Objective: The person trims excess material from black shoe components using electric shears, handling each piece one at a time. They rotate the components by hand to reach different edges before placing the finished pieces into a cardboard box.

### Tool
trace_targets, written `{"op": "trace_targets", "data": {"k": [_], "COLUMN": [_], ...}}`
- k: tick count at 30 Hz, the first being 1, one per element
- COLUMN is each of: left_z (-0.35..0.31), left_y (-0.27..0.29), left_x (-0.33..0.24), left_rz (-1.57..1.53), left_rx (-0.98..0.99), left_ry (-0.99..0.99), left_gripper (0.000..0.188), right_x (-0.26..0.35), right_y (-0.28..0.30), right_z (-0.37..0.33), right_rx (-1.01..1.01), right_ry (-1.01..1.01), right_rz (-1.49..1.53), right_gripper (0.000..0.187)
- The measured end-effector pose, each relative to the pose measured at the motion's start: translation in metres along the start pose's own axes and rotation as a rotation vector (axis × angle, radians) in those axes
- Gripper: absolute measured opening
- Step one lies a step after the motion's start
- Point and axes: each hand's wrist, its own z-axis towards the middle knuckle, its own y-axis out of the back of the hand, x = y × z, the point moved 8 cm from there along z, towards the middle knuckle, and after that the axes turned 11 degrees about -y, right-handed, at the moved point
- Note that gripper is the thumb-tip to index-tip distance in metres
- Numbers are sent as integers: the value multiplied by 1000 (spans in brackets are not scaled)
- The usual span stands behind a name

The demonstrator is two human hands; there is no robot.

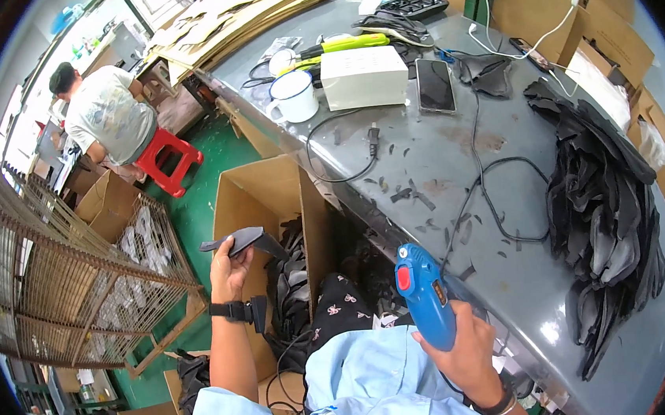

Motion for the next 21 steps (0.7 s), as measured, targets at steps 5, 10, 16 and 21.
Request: {"op": "trace_targets", "data": {"k": [5, 10, 16, 21], "left_z": [45, 28, -84, -194], "left_y": [51, -1, -188, -329], "left_x": [50, 42, 1, 62], "left_rz": [12, 226, 340, 489], "left_rx": [6, 88, 602, 1107], "left_ry": [297, 90, -41, 129], "left_gripper": [36, 44, 24, 34], "right_x": [9, 5, 5, 4], "right_y": [-9, -6, -1, 19], "right_z": [0, 1, 1, -5], "right_rx": [84, 48, -14, -154], "right_ry": [-29, -33, 45, 85], "right_rz": [-8, 13, 19, 195], "right_gripper": [56, 57, 49, 46]}}
